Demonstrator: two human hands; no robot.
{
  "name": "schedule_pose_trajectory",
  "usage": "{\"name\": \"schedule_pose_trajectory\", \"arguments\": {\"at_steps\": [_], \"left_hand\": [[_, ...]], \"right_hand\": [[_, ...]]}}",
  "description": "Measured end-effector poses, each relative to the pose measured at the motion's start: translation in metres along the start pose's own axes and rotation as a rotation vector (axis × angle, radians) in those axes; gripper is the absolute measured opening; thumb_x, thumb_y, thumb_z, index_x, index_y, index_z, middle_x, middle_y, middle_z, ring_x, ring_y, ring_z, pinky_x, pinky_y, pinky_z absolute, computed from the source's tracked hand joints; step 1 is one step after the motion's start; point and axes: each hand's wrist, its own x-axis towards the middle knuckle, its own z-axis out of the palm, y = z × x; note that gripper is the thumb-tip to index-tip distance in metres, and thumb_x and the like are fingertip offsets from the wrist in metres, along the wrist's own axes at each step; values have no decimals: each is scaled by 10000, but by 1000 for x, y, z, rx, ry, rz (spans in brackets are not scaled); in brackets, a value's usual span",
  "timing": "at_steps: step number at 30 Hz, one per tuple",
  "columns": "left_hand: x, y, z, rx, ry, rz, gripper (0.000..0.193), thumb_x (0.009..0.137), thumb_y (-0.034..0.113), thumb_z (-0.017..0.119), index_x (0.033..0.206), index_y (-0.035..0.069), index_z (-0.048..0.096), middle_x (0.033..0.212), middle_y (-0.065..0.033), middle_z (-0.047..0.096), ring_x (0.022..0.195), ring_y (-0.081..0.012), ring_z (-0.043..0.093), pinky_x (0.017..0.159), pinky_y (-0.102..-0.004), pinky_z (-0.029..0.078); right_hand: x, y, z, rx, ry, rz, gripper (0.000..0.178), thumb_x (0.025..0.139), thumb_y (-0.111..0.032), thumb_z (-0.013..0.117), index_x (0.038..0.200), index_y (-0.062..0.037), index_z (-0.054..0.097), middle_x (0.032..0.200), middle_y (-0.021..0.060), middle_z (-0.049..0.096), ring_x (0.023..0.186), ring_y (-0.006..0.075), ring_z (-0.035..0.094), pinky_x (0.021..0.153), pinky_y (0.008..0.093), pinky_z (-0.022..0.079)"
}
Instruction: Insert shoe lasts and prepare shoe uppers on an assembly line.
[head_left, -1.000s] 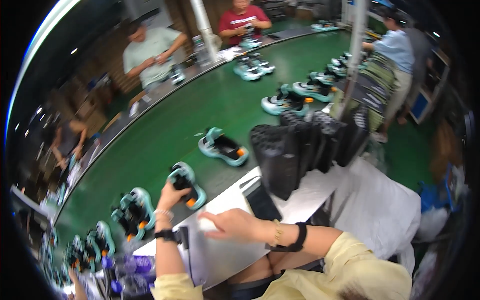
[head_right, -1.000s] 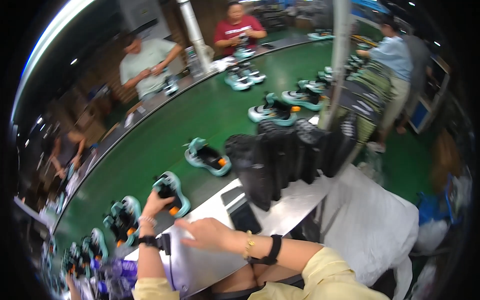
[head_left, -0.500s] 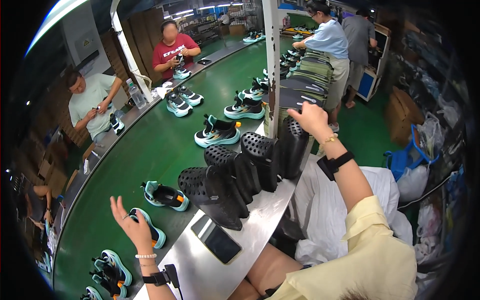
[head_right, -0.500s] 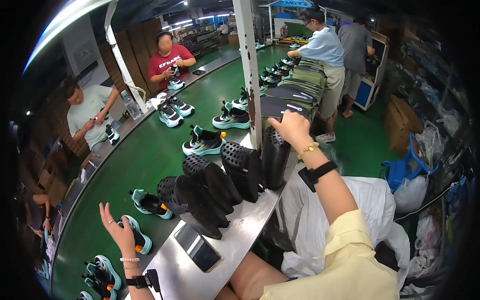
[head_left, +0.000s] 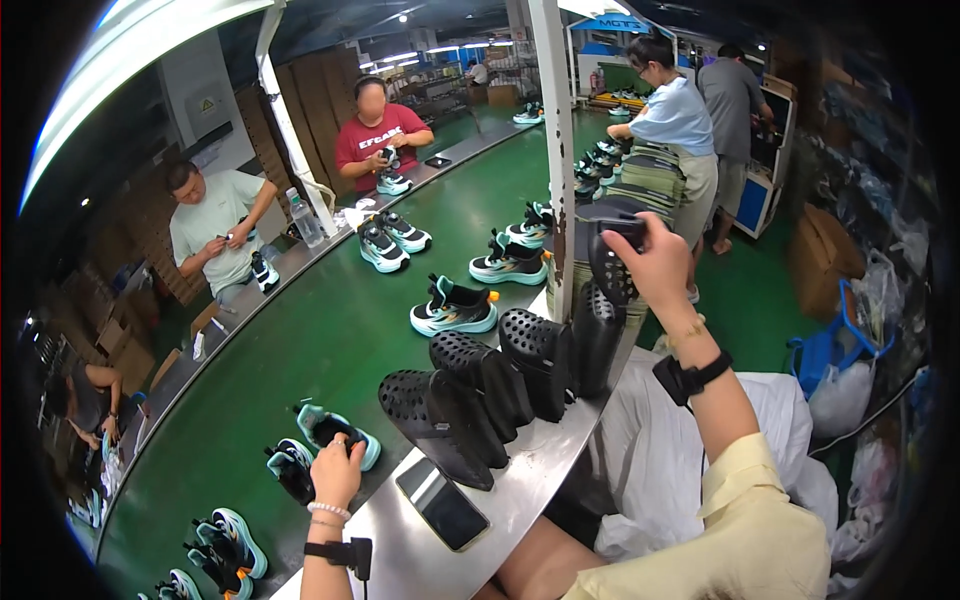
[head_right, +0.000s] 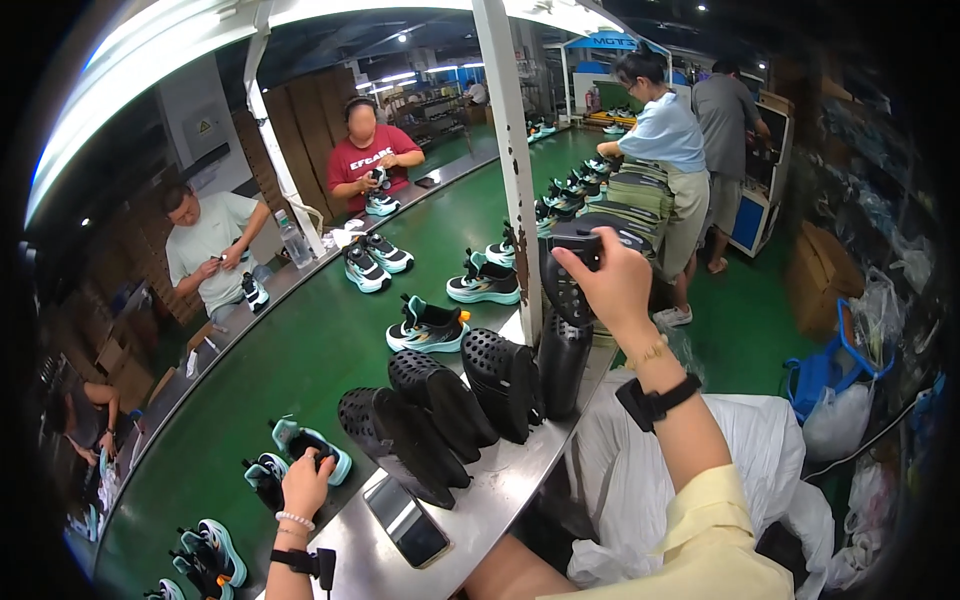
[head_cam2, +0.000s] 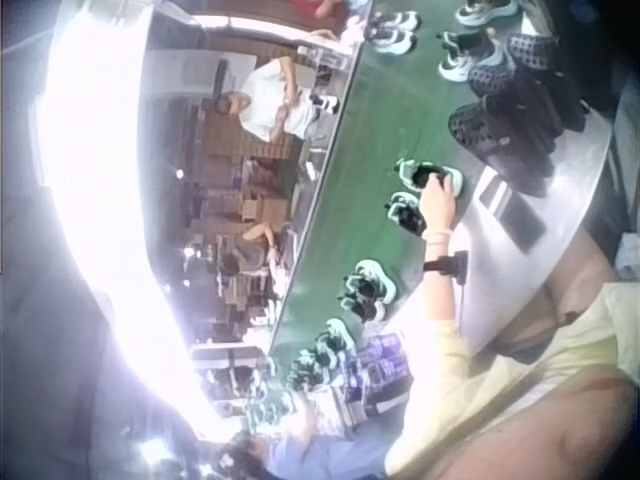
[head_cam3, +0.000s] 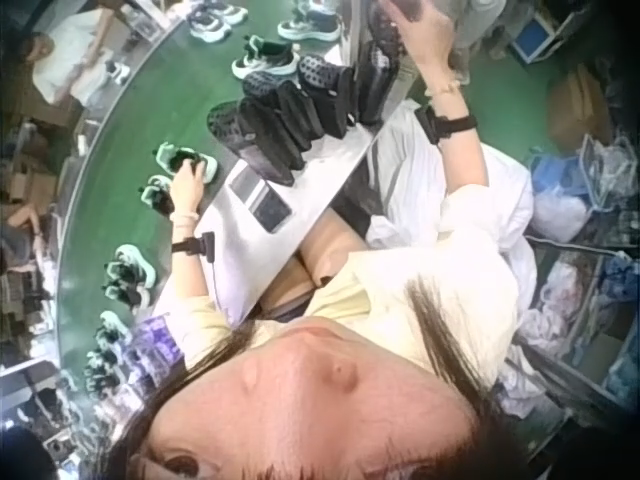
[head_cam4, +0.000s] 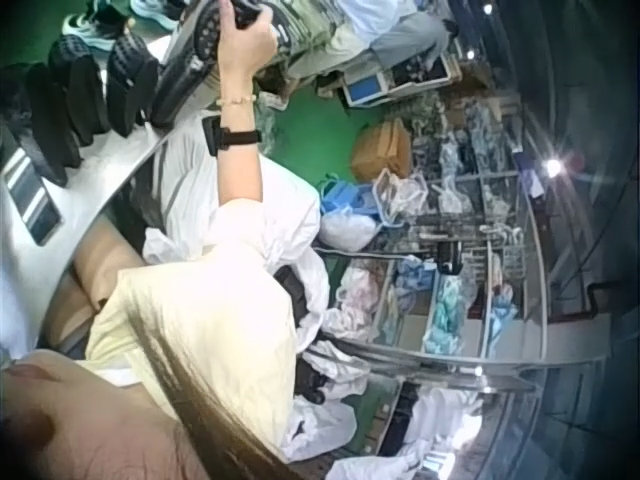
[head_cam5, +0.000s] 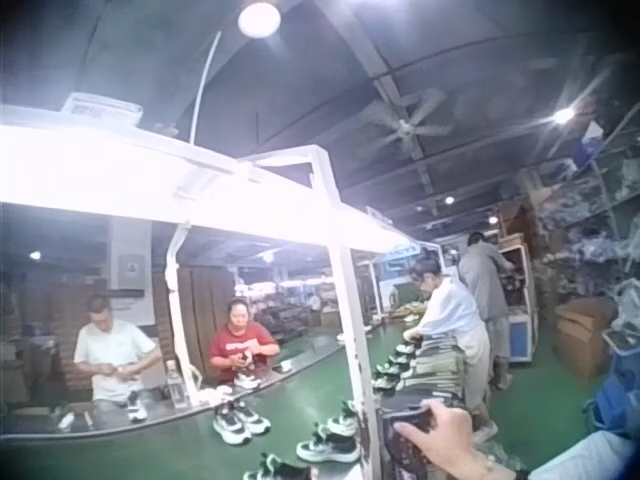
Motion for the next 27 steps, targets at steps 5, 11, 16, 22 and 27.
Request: {"name": "schedule_pose_trajectory", "arguments": {"at_steps": [5, 11, 16, 22, 27], "left_hand": [[-51, 42, -53, -270, 236, 108, 466, 897, 133, 600, 1316, -16, 460, 1268, -227, 529, 1197, -381, 499, 1044, -425, 388], [-104, 127, -121, -1893, -414, -291, 265, 1020, 209, 463, 1136, 6, 589, 1012, -66, 656, 943, -161, 631, 890, -318, 495], [-142, 110, -115, -2145, -160, -190, 193, 1023, 177, 453, 1142, 39, 519, 1132, -79, 625, 1031, -198, 630, 867, -396, 545], [-149, 110, -97, -2207, 356, -173, 195, 1031, 138, 449, 1218, 84, 453, 1308, -89, 551, 1183, -212, 563, 983, -412, 495], [-150, 97, -92, -2278, 477, -126, 187, 1031, 133, 458, 1216, 103, 453, 1339, -76, 527, 1172, -194, 557, 982, -384, 477]], "right_hand": [[-53, -97, -27, 347, 89, -853, 716, 596, -571, 864, 1049, -54, 663, 804, 52, 660, 579, 168, 574, 549, 284, 488], [-143, -177, 0, 416, -396, -1432, 584, 844, -559, 627, 1141, -57, 631, 762, -4, 515, 653, 137, 545, 578, 254, 446], [-181, -201, 5, 433, -508, -1119, 702, 758, -611, 689, 1105, -4, 629, 927, 83, 639, 757, 247, 636, 693, 333, 536], [-250, -229, 35, 609, -619, -358, 558, 815, -370, 757, 1131, 59, 592, 822, 180, 681, 699, 299, 683, 629, 334, 539], [-262, -248, 66, 835, -869, -4, 433, 842, -273, 749, 1075, 63, 609, 771, 165, 697, 692, 183, 693, 628, 287, 523]]}}
